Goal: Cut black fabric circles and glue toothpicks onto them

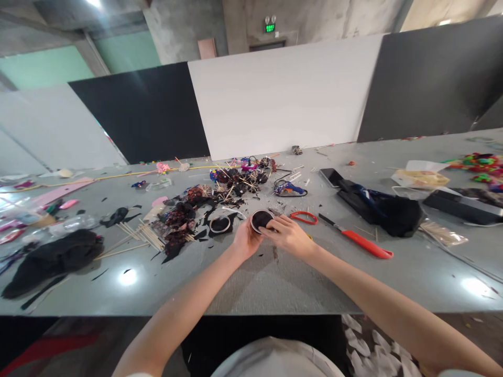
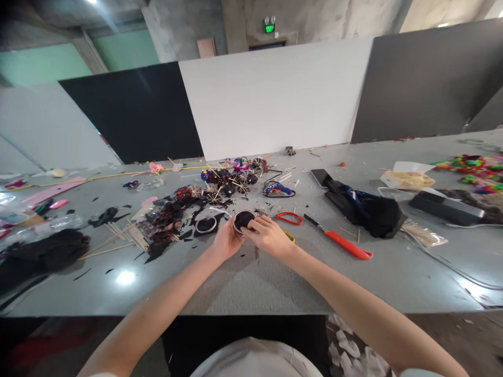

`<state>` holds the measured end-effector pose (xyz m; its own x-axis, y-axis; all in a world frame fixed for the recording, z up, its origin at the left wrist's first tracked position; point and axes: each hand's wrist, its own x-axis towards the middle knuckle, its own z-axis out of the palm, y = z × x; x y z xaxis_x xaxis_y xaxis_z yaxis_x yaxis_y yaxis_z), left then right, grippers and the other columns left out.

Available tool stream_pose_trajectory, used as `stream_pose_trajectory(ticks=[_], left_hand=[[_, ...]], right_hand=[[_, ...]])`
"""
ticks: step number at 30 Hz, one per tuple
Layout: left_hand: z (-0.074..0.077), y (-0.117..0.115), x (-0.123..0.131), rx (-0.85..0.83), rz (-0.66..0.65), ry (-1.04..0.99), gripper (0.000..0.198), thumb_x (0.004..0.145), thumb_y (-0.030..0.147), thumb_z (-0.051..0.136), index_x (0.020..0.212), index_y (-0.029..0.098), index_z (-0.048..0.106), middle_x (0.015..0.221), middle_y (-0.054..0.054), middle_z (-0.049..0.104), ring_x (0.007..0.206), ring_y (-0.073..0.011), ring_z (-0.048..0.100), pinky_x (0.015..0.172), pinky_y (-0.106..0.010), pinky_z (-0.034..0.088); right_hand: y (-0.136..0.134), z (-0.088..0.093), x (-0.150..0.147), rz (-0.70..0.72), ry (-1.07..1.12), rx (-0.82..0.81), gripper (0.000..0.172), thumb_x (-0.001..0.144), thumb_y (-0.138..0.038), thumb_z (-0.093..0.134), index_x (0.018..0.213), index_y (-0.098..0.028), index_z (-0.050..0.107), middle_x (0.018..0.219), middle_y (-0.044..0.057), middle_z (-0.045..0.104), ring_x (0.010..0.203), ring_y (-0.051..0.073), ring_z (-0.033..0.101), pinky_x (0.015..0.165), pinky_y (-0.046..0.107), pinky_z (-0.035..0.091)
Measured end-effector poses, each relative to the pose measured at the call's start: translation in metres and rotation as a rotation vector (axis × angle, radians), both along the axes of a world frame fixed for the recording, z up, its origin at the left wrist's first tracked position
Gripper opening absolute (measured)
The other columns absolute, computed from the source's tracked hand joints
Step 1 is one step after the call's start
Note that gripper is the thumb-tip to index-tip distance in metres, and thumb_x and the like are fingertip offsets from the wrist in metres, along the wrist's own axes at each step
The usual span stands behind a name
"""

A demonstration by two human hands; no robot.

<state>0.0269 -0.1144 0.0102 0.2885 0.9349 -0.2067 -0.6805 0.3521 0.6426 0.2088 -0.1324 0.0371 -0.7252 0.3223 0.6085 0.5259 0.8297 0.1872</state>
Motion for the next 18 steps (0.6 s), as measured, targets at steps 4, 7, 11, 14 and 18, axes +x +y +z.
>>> stream_pose_trajectory(ticks=[4, 7, 11, 14, 18], left_hand=[[0.001, -0.001, 0.0, 0.045, 0.008, 0.01, 0.037, 0.099, 0.031, 0.049, 0.126, 0.017, 0.069, 0.112, -0.01, 0.075, 0.072, -0.0157, 0.064, 0.056, -0.025, 0.048], [0.002, -0.001, -0.001, 0.076, -0.013, 0.006, 0.041, 0.099, 0.034, 0.048, 0.13, 0.016, 0.068, 0.12, -0.013, 0.074, 0.081, -0.0182, 0.069, 0.057, -0.025, 0.049], [0.006, -0.003, -0.002, 0.085, -0.003, -0.019, 0.043, 0.099, 0.036, 0.044, 0.126, 0.015, 0.07, 0.12, -0.014, 0.074, 0.098, -0.0215, 0.071, 0.069, -0.027, 0.054], [0.009, -0.004, -0.002, 0.085, 0.01, -0.004, 0.042, 0.1, 0.038, 0.043, 0.123, 0.016, 0.071, 0.118, -0.013, 0.075, 0.101, -0.0216, 0.07, 0.074, -0.027, 0.054], [0.01, -0.004, -0.003, 0.024, 0.049, 0.021, 0.034, 0.1, 0.037, 0.048, 0.111, 0.017, 0.073, 0.109, -0.01, 0.076, 0.086, -0.0186, 0.069, 0.069, -0.027, 0.054]], right_hand=[[0.001, -0.002, 0.0, -0.014, -0.023, -0.006, 0.026, 0.104, -0.018, 0.051, 0.122, -0.02, 0.07, 0.097, 0.007, 0.068, 0.087, 0.02, 0.06, 0.077, 0.036, 0.045], [0.002, -0.002, -0.001, -0.015, -0.033, -0.023, 0.026, 0.104, -0.018, 0.051, 0.122, -0.021, 0.07, 0.099, 0.008, 0.067, 0.091, 0.021, 0.061, 0.08, 0.036, 0.047], [0.0, -0.003, -0.004, -0.015, -0.036, -0.059, 0.027, 0.102, -0.019, 0.052, 0.122, -0.022, 0.07, 0.1, 0.009, 0.066, 0.092, 0.022, 0.061, 0.083, 0.039, 0.049], [0.001, -0.004, -0.004, -0.014, -0.038, -0.072, 0.029, 0.101, -0.016, 0.052, 0.122, -0.02, 0.071, 0.1, 0.01, 0.066, 0.092, 0.023, 0.061, 0.084, 0.04, 0.051], [0.002, -0.007, -0.003, 0.018, 0.024, -0.124, 0.029, 0.101, -0.015, 0.051, 0.12, -0.02, 0.072, 0.101, 0.01, 0.067, 0.093, 0.023, 0.062, 0.086, 0.04, 0.053]])
